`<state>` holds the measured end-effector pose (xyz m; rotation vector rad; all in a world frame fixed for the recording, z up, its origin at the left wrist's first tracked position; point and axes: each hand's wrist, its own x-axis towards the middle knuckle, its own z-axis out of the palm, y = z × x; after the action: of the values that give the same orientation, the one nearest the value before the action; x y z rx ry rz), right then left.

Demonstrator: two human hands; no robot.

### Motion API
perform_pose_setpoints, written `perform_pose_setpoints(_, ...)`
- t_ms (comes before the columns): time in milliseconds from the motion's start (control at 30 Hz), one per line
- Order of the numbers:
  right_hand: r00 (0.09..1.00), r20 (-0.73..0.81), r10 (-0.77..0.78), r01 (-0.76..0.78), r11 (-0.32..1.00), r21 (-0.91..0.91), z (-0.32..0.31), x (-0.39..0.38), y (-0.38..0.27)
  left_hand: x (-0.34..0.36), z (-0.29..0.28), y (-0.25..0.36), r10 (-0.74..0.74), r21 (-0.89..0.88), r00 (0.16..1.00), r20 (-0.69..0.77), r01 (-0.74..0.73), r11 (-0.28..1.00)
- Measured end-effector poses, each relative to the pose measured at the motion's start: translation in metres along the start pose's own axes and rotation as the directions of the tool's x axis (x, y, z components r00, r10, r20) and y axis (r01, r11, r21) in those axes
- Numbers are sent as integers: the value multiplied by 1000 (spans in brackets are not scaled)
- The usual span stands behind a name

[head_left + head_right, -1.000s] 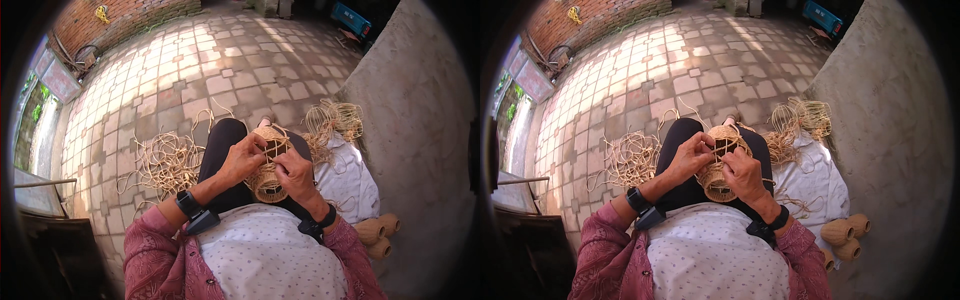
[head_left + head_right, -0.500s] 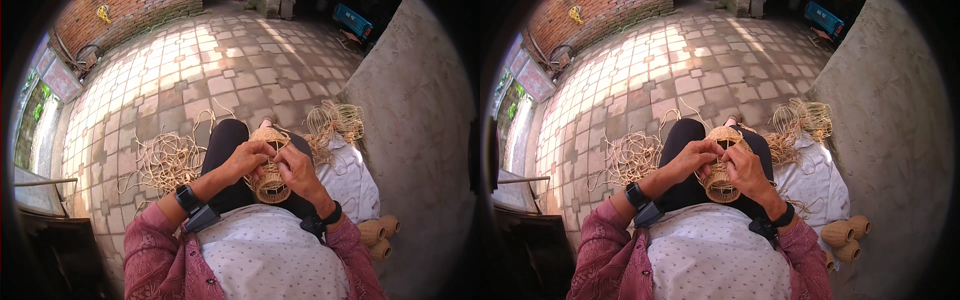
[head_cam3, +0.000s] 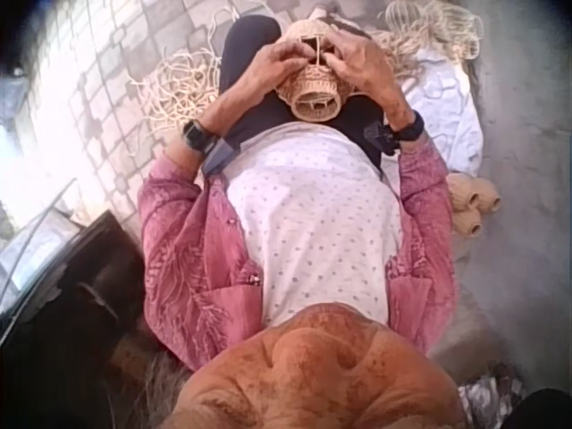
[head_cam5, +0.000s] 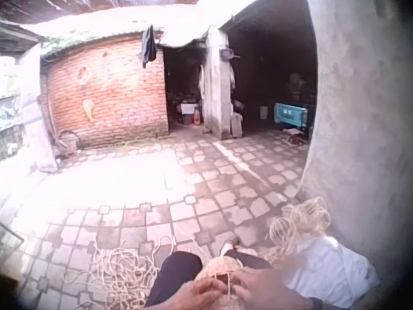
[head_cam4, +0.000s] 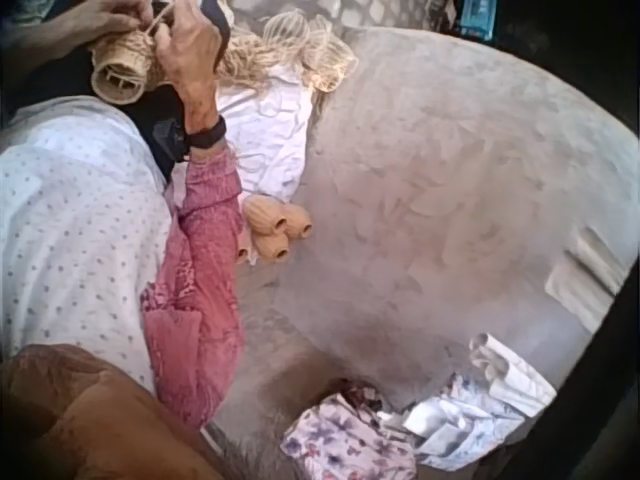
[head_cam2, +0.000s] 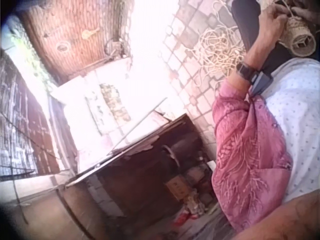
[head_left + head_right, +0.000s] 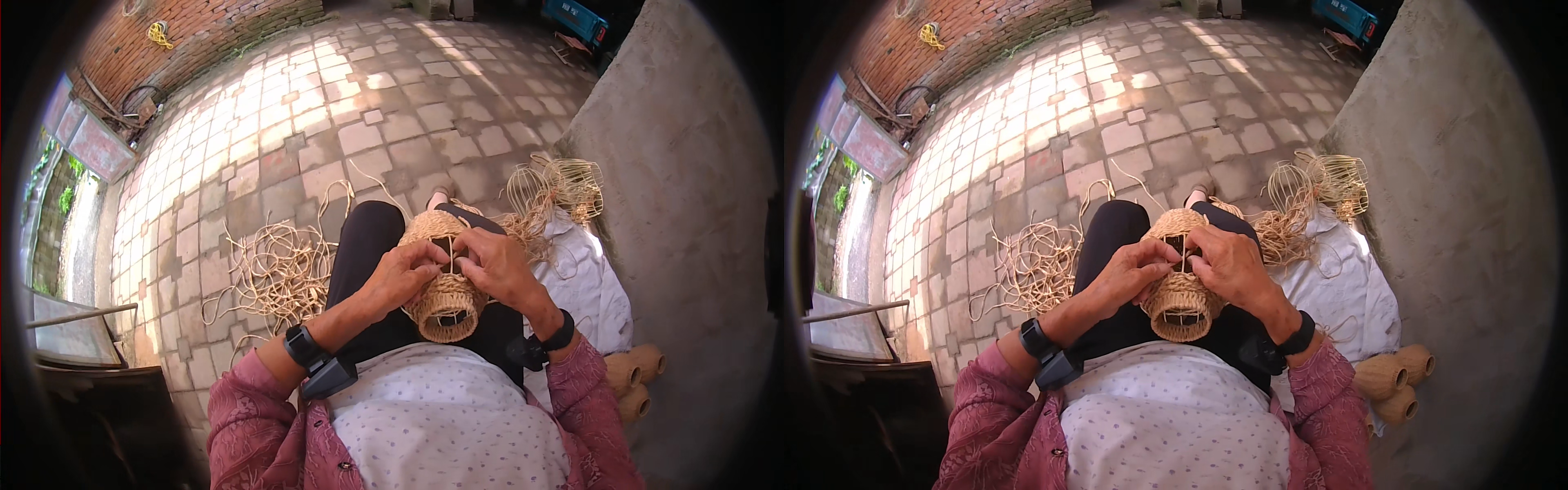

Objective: Weaving a small decorative basket or lamp shade from thin strips of natural material.

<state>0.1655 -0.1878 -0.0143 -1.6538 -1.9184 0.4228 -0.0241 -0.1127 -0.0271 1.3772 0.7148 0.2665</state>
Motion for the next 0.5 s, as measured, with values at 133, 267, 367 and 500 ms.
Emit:
perform_pose_setpoints(133,997,55,-60,57,997,53,2,2,11,-2,-2,3,-20,-66,1000,3,20,998)
perform_pose_setpoints(267,993,106,-49,44,998,49,-6,5,9,-1,-5,2,-24,-76,999,28,26,997)
perform_pose_setpoints(367,989,132,-72,61,994,87,-12,-1,14,1,-6,-2,-24,-117,998,50,30,993)
perform_pose_setpoints(500,991,82,-108,98,988,121,-9,-14,16,2,-5,3,-68,-117,997,22,71,991)
